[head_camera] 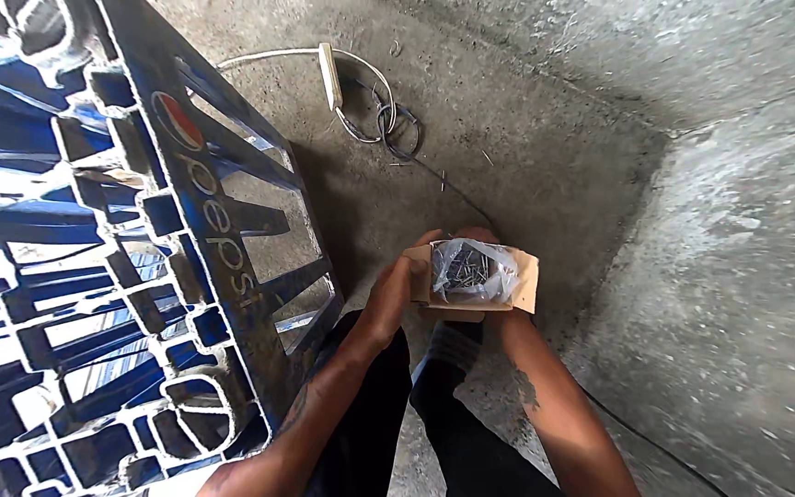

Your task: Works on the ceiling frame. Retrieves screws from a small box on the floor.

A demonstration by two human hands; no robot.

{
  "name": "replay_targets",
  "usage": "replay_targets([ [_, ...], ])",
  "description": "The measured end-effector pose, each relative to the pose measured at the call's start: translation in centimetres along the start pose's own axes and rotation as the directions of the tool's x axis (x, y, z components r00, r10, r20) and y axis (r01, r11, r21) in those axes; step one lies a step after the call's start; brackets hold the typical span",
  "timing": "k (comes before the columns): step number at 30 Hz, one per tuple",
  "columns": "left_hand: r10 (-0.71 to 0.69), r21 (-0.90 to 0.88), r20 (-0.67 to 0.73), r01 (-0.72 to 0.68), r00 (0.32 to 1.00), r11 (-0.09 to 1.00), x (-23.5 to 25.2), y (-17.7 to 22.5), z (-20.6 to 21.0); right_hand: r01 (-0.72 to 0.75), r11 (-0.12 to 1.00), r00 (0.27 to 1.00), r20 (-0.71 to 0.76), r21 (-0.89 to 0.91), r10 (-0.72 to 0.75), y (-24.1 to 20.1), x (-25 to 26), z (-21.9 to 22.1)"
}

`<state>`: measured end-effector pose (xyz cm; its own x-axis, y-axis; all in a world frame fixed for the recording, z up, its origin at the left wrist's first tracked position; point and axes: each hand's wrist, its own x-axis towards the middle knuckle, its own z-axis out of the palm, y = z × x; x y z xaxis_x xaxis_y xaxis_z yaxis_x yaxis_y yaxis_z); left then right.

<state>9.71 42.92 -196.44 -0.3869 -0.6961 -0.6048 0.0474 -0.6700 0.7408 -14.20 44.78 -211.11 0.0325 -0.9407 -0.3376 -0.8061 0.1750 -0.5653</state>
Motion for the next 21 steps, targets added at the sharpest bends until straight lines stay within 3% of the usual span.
replay_targets([
  [1, -0.002, -0.006, -0.004, 0.002, 1.0, 1.0, 0.0, 0.0, -0.1, -0.086, 0.99, 0.996, 0.031, 0.113, 0.083, 0.1, 0.4, -1.3],
  [4, -0.026, -0.004, -0.035, 0.025, 0.999, 1.0, 0.1, -0.2, -0.2, -0.033, 0.914, 0.946, -0.283, 0.405, 0.159, 0.9, -0.9, -2.9],
  [6, -0.046, 0.009, -0.074, 0.047, 0.996, 0.999, 0.1, -0.2, -0.1, -0.054, 0.859, 0.897, -0.353, 0.509, 0.266, -1.7, -2.7, -6.7],
  [9, -0.07, 0.015, -0.125, 0.073, 0.99, 0.997, 0.3, -0.3, -0.1, 0.103, 0.781, 0.859, -0.451, 0.616, 0.242, -5.0, -5.4, -11.4],
  [13, -0.076, -0.002, -0.123, 0.076, 0.99, 0.997, 0.3, -0.2, -0.1, 0.36, 0.721, 0.834, -0.551, 0.592, 0.035, -11.0, -8.2, -14.1],
  [16, -0.088, -0.009, -0.109, 0.087, 0.99, 0.996, 0.4, 0.0, 0.0, 0.359, 0.781, 0.868, -0.49, 0.511, -0.079, -14.1, -8.4, -12.4],
  [19, -0.051, 0.031, -0.105, 0.055, 0.993, 0.998, 0.3, -0.2, -0.1, 0.283, 0.914, 0.927, -0.328, 0.29, -0.183, -15.3, -8.5, -11.2],
  [21, -0.011, 0.047, -0.092, 0.016, 0.996, 0.999, 0.3, -0.6, -0.3, 0.309, 0.918, 0.921, -0.32, 0.248, -0.223, -15.9, -8.7, -11.7],
])
